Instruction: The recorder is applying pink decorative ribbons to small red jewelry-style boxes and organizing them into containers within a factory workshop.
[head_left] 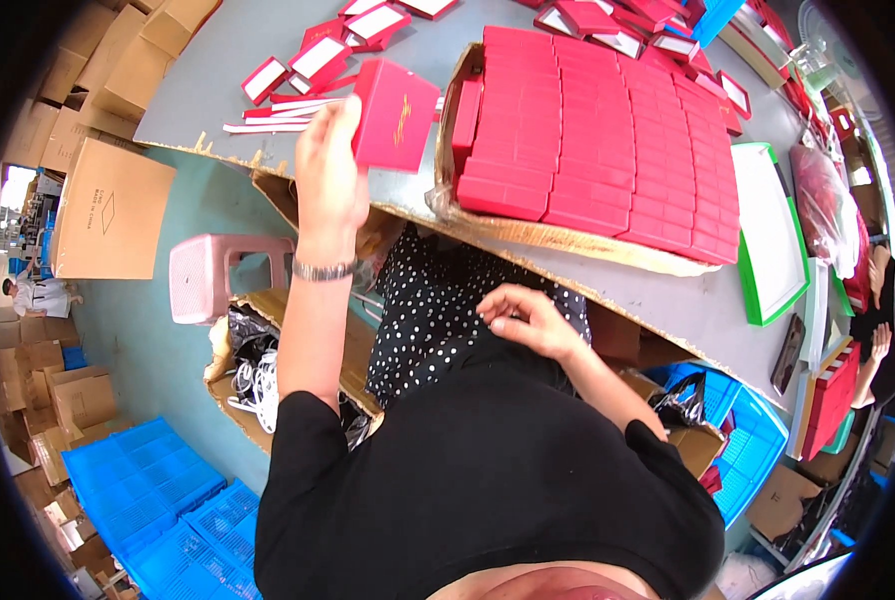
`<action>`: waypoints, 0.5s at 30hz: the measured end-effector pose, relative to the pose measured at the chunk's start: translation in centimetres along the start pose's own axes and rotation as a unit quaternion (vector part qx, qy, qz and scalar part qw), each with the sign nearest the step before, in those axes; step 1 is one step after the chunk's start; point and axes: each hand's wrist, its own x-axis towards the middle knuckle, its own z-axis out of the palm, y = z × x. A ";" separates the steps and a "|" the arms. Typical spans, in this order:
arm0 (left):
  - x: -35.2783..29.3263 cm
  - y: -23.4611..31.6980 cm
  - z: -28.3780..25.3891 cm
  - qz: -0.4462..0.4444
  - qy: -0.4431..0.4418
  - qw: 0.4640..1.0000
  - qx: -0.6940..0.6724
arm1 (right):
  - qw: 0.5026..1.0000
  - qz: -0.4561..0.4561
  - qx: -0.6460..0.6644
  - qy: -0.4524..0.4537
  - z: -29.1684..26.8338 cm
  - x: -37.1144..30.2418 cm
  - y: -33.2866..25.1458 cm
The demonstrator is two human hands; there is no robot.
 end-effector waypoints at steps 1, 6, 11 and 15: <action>1.4 0.2 1.5 0.023 -0.003 1.000 0.008 | 1.000 -0.010 -0.013 0.002 0.2 -0.4 0.1; 9.1 -4.2 5.3 0.050 -0.028 0.988 0.144 | 0.998 0.007 -0.055 0.005 1.0 -1.4 2.2; 13.7 -10.3 5.1 -0.047 -0.019 0.971 0.233 | 0.996 -0.003 -0.092 -0.024 0.7 -1.8 2.5; 12.1 -9.9 6.1 -0.151 -0.076 0.969 0.181 | 0.994 0.010 -0.108 0.008 -0.8 -2.0 2.9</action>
